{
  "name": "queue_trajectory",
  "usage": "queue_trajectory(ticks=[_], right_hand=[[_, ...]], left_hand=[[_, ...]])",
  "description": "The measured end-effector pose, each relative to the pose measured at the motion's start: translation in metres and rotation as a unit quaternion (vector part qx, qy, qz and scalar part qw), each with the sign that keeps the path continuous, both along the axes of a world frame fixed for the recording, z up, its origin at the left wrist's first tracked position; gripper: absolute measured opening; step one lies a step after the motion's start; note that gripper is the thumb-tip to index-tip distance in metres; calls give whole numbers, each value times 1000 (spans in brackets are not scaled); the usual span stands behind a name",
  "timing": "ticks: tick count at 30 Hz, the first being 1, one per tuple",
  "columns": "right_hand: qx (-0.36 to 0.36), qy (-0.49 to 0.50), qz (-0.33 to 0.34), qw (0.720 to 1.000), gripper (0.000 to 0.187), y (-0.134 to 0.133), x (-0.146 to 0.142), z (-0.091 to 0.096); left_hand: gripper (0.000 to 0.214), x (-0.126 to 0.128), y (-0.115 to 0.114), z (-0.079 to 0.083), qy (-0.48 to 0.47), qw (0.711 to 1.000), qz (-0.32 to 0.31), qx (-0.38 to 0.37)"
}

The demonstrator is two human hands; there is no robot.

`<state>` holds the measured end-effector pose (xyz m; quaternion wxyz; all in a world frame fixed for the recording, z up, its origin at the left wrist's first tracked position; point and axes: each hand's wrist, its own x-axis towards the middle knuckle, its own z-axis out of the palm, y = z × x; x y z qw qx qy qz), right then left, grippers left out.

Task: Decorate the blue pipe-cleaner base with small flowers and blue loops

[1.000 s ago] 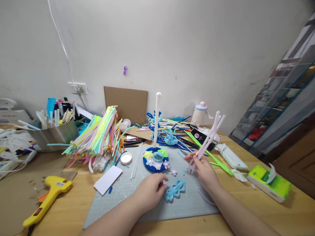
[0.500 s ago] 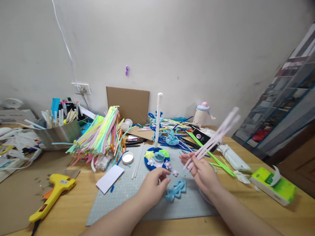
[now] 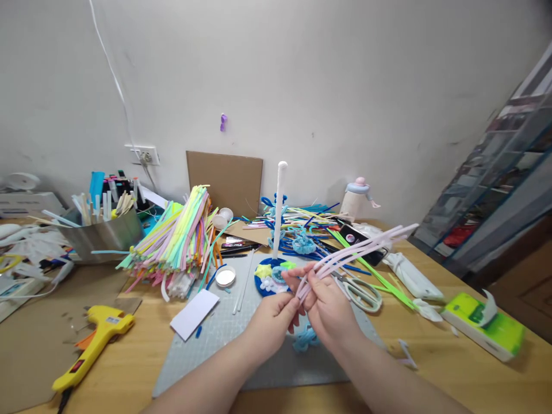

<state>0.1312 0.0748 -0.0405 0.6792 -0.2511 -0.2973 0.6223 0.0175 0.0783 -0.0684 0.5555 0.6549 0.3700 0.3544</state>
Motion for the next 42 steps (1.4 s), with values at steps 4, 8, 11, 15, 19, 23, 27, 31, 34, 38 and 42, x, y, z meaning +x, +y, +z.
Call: queue_trajectory(ticks=[4,8,11,15,19,23,27,31,34,38,42], right_hand=[[18,-24,-25,999,11,2,-6,-10],[21,-40,0,999,14,4,-5,-22],[14,-54,17,998,15,4,-4,-29],[12,-71,22,997,14,4,-4,-35],[1,-54,14,998,15,4,-5,-35],[-15,-22,20,999,19,5,-4,-33],[-35,-1,20,999,19,6,-3,-30],[-50,31,16,998,20,10,1,-28],[-64,34,25,997,20,12,3,-27],[-62,20,54,996,19,11,5,-27],[-55,3,75,996,18,10,5,-29]], left_hand=[[35,0,1,-8,-9,998,11,-57],[32,-3,1,-10,73,993,86,19],[30,-6,0,-9,141,979,104,102],[30,-6,0,-11,168,973,92,132],[31,-6,2,-13,163,973,85,143],[36,-7,0,-11,171,968,78,165],[37,-7,-1,-12,123,980,79,137],[22,-3,4,-15,14,994,82,72],[27,-4,9,-14,6,993,92,69],[37,-13,12,-8,104,977,139,124],[52,-20,11,-5,178,947,180,200]])
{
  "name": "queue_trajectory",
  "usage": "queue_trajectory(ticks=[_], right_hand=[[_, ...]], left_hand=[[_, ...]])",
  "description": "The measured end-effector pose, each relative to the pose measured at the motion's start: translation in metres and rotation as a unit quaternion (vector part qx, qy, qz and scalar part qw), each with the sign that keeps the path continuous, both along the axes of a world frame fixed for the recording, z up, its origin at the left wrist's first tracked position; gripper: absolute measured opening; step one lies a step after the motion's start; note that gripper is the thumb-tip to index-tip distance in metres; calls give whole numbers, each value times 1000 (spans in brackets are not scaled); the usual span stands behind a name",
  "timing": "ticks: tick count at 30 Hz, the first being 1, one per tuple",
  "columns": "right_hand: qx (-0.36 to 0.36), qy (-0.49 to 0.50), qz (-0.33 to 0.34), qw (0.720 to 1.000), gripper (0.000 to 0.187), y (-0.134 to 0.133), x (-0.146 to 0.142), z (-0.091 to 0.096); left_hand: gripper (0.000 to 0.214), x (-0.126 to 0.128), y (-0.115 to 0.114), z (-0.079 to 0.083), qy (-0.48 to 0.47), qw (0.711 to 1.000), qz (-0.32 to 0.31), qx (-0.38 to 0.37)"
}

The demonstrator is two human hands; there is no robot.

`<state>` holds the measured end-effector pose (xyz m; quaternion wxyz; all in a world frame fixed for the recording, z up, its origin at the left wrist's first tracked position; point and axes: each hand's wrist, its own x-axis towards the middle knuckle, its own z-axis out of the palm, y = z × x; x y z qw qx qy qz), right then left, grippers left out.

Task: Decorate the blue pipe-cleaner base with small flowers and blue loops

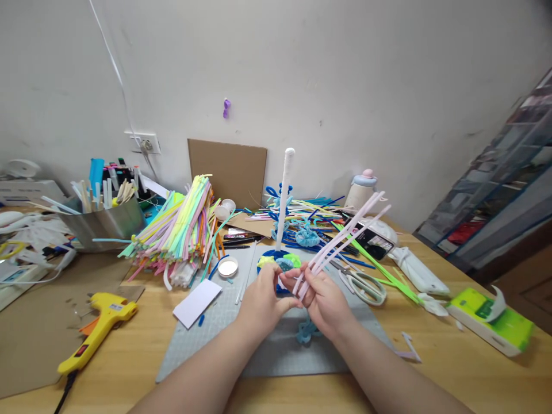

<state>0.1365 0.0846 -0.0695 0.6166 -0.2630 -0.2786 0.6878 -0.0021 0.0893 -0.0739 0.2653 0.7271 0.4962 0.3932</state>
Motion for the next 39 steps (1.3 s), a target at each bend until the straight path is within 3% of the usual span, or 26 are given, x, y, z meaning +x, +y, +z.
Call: queue_trajectory(ticks=[4,10,20,27,34,39], right_hand=[[-8,-11,2,1000,19,0,-1,1],[-22,-12,6,1000,19,-2,-1,3],[-23,-2,27,999,22,-2,-6,-4],[-31,-26,-1,999,24,-2,-1,0],[-31,-19,-18,999,23,1,-1,-5],[-32,6,-4,999,20,1,-2,-8]], left_hand=[[64,-2,1,-2,36,998,-2,46],[56,-4,2,3,85,992,-37,89],[51,-5,2,1,89,993,-27,72],[57,-6,3,4,75,991,-52,99],[17,-6,3,14,90,974,-113,173],[14,-6,3,11,91,971,-105,196]])
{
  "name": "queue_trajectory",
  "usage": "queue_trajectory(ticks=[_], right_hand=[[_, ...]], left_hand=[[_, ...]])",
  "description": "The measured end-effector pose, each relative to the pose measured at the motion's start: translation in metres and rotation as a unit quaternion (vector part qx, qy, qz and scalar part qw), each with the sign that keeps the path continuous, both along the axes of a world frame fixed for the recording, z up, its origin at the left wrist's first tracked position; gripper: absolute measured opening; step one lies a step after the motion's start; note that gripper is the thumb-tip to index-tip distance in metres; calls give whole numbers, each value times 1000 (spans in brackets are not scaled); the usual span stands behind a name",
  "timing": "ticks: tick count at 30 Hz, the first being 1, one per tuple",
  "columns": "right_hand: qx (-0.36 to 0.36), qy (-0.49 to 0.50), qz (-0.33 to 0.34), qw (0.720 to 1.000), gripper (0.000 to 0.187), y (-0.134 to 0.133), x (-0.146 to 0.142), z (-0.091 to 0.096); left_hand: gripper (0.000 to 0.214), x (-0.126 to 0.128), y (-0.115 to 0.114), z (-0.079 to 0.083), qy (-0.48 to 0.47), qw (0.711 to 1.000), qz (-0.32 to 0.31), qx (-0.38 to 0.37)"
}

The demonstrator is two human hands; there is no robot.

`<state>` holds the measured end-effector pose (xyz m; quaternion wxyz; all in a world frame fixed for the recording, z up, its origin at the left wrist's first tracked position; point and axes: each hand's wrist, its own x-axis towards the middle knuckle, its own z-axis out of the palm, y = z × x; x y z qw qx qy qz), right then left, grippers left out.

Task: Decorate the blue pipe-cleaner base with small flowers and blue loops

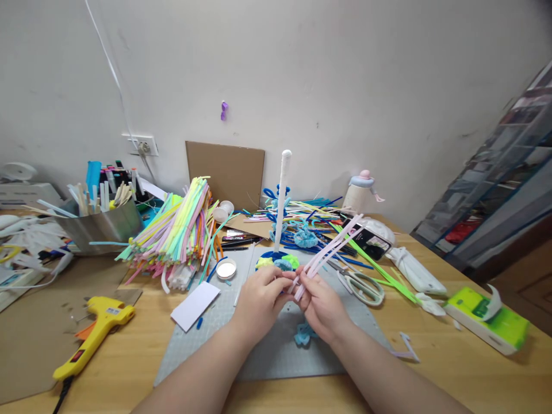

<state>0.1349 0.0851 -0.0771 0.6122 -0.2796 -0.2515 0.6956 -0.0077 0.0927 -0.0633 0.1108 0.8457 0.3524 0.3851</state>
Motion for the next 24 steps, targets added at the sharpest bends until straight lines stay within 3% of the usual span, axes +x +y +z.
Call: queue_trajectory(ticks=[7,24], right_hand=[[12,10,14,1000,19,1,-1,-2],[17,28,42,999,21,-1,-3,1]], left_hand=[[15,-1,5,-7,-51,998,-31,27],[17,2,3,-5,-23,999,-31,19]])
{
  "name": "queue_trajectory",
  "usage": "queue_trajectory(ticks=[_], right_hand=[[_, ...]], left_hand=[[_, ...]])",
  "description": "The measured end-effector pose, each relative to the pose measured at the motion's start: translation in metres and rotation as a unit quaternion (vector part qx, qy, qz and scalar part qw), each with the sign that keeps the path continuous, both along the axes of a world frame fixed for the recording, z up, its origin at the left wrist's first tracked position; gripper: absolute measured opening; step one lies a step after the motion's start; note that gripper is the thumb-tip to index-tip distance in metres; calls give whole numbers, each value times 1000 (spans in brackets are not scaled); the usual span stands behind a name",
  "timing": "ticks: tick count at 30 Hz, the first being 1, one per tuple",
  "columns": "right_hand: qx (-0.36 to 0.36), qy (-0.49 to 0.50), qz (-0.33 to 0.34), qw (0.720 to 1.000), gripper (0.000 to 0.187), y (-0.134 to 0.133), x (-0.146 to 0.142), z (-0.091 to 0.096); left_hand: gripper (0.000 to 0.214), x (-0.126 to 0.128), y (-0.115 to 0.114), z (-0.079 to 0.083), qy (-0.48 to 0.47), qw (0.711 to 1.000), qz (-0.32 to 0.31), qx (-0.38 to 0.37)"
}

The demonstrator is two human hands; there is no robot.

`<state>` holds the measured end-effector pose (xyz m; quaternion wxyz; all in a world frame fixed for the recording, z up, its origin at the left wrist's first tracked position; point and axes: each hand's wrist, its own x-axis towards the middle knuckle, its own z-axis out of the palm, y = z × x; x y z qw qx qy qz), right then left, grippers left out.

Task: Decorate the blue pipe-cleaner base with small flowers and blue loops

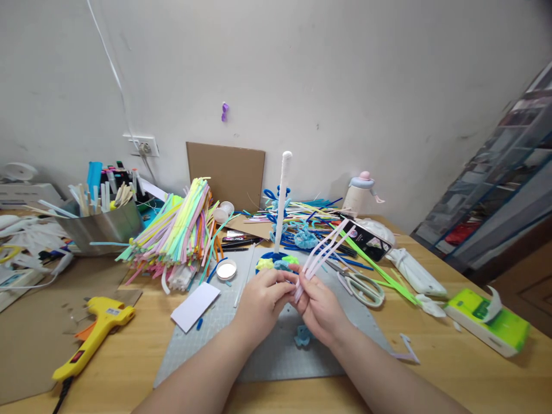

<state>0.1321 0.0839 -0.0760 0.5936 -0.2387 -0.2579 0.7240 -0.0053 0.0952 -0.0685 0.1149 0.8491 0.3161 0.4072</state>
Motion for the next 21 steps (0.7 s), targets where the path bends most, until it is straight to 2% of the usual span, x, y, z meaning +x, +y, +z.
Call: queue_trajectory(ticks=[9,16,21], right_hand=[[6,14,9,1000,24,-1,-1,-1],[-5,7,10,1000,15,5,4,0],[-12,25,22,999,13,4,3,1]], left_hand=[[16,1,-2,-1,9,1000,1,-8],[13,1,-3,5,-23,1000,5,-19],[41,-2,-3,7,-24,996,84,-17]])
